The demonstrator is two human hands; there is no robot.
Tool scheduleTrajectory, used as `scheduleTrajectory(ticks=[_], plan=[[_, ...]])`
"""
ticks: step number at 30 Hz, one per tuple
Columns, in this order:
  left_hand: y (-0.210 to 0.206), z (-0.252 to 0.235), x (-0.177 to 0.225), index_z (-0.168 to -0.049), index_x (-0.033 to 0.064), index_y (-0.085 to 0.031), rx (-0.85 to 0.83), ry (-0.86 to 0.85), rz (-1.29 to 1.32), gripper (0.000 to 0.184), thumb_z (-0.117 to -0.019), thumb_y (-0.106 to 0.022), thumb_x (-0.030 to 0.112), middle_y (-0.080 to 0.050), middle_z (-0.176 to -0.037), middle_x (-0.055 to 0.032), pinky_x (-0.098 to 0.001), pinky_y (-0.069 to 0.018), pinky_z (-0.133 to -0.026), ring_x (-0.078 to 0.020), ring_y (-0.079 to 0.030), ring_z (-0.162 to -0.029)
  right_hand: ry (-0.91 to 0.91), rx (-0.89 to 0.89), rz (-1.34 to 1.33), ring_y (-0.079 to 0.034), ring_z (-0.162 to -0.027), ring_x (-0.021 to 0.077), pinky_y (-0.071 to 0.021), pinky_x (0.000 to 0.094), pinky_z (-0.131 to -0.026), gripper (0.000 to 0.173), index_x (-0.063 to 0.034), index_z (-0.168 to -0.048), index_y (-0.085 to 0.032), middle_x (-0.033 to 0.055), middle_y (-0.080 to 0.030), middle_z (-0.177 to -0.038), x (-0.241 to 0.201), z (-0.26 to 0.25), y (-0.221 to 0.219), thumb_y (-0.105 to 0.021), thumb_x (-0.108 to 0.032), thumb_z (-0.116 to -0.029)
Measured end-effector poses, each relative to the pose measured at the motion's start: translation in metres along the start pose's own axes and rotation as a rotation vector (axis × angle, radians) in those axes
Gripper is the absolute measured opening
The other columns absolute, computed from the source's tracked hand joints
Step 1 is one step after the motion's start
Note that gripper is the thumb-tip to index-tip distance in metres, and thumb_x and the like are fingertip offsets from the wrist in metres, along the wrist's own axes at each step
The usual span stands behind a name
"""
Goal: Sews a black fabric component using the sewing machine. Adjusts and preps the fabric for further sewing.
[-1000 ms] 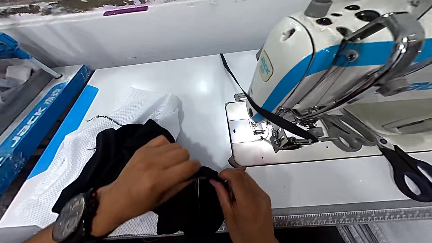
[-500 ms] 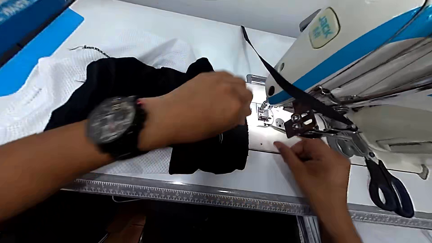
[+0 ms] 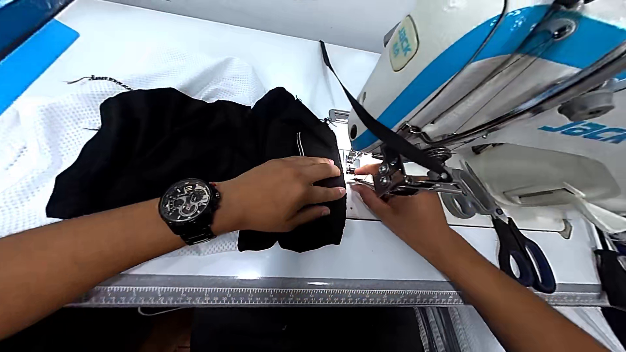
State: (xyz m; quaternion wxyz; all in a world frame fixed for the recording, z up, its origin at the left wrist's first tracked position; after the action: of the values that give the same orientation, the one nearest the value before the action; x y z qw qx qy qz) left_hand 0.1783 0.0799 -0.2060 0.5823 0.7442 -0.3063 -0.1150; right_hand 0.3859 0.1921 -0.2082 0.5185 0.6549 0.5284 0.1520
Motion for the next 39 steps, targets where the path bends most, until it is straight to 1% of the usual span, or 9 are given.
scheduleTrajectory(ticks=[2, 5, 9, 15, 19, 23, 33, 37, 39], plan=[[0.004, -0.006, -0.003, -0.132, 0.0169, -0.071, -0.005, -0.031, -0.024, 0.046, -0.1060, -0.041, 0.040, -0.064, -0.140, -0.0095, -0.0403, -0.0441, -0.115, -0.0257, -0.054, -0.138, 0.032, 0.033, -0.036, -0.066, -0.065, 0.0104, -0.0523, 0.0352, -0.056, 0.017, -0.0133, -0.102, -0.075, 0.0001, -0.072, -0.079, 0.000, 0.001, 0.003, -0.065, -0.025, -0.0953], [0.008, -0.009, -0.010, -0.119, 0.0125, -0.077, 0.037, -0.083, 0.032, 0.043, -0.1056, -0.044, 0.036, -0.070, -0.131, -0.0057, -0.0366, -0.0483, -0.111, -0.0218, -0.060, -0.132, 0.028, -0.028, -0.207, -0.066, -0.074, 0.0011, -0.0548, 0.0248, -0.064, 0.014, -0.0150, -0.099, -0.075, -0.0052, -0.073, -0.086, -0.001, -0.005, 0.002, -0.067, -0.024, -0.0927], [0.003, -0.002, -0.011, -0.123, 0.0134, -0.075, 0.078, -0.081, 0.057, 0.042, -0.1065, -0.044, 0.036, -0.067, -0.136, -0.0071, -0.0385, -0.0454, -0.115, -0.0232, -0.056, -0.137, -0.048, -0.091, -0.433, -0.056, -0.064, -0.0055, -0.0473, 0.0120, -0.059, 0.010, -0.0128, -0.097, -0.073, -0.0091, -0.065, -0.075, 0.001, -0.010, -0.003, -0.073, -0.019, -0.0891], [-0.001, -0.001, -0.007, -0.127, 0.0111, -0.072, 0.101, -0.079, 0.019, 0.044, -0.1069, -0.042, 0.036, -0.066, -0.137, -0.0077, -0.0391, -0.0430, -0.117, -0.0242, -0.055, -0.138, -0.062, -0.047, -0.163, -0.056, -0.063, 0.0010, -0.0463, 0.0225, -0.057, 0.009, -0.0179, -0.095, -0.073, -0.0082, -0.064, -0.074, -0.003, -0.009, -0.012, -0.069, -0.024, -0.0893], [-0.003, -0.001, -0.006, -0.133, 0.0165, -0.070, 0.082, -0.066, -0.004, 0.045, -0.1081, -0.039, 0.038, -0.064, -0.140, -0.0063, -0.0399, -0.0414, -0.118, -0.0232, -0.053, -0.139, -0.056, -0.040, -0.132, -0.058, -0.066, 0.0028, -0.0476, 0.0249, -0.059, 0.009, -0.0175, -0.095, -0.073, -0.0068, -0.066, -0.077, -0.006, -0.009, -0.012, -0.070, -0.025, -0.0901], [-0.003, -0.002, -0.005, -0.133, 0.0169, -0.069, 0.078, -0.059, -0.014, 0.044, -0.1075, -0.039, 0.037, -0.064, -0.140, -0.0061, -0.0398, -0.0409, -0.118, -0.0233, -0.052, -0.140, -0.045, -0.026, -0.092, -0.059, -0.066, 0.0036, -0.0483, 0.0261, -0.059, 0.012, -0.0174, -0.098, -0.073, -0.0065, -0.067, -0.080, -0.008, -0.007, -0.011, -0.069, -0.026, -0.0906], [-0.003, -0.001, -0.005, -0.135, 0.0160, -0.068, 0.059, -0.050, -0.022, 0.045, -0.1080, -0.038, 0.036, -0.063, -0.142, -0.0055, -0.0396, -0.0398, -0.119, -0.0228, -0.051, -0.141, -0.150, -0.109, -0.142, -0.060, -0.067, 0.0017, -0.0491, 0.0246, -0.061, 0.009, -0.0197, -0.091, -0.071, -0.0089, -0.064, -0.075, -0.002, -0.012, -0.012, -0.072, -0.029, -0.0903], [-0.002, -0.002, -0.006, -0.135, 0.0161, -0.068, 0.043, -0.037, -0.001, 0.044, -0.1077, -0.038, 0.035, -0.062, -0.143, -0.0060, -0.0393, -0.0404, -0.119, -0.0226, -0.051, -0.141, -0.020, 0.036, -0.055, -0.063, -0.069, 0.0065, -0.0515, 0.0306, -0.059, 0.022, -0.0172, -0.111, -0.075, -0.0036, -0.072, -0.086, -0.009, -0.003, -0.003, -0.070, -0.028, -0.0922], [-0.002, -0.001, -0.007, -0.135, 0.0163, -0.068, 0.042, -0.034, 0.010, 0.044, -0.1077, -0.038, 0.035, -0.062, -0.143, -0.0068, -0.0390, -0.0408, -0.118, -0.0226, -0.051, -0.141, 0.079, 0.103, -0.007, -0.069, -0.074, 0.0084, -0.0544, 0.0303, -0.062, 0.017, -0.0129, -0.103, -0.077, -0.0002, -0.076, -0.089, -0.012, -0.002, 0.000, -0.068, -0.023, -0.0935]])
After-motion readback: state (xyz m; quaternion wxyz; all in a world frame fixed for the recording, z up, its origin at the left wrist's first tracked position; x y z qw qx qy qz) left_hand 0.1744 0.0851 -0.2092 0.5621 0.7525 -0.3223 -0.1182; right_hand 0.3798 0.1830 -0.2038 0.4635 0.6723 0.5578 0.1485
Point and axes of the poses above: each hand's wrist, its own z-axis away from the middle knuckle, its own y-axis out of the back of the hand, x = y × z, the point moved 3 cm from there along -z, towards the middle knuckle
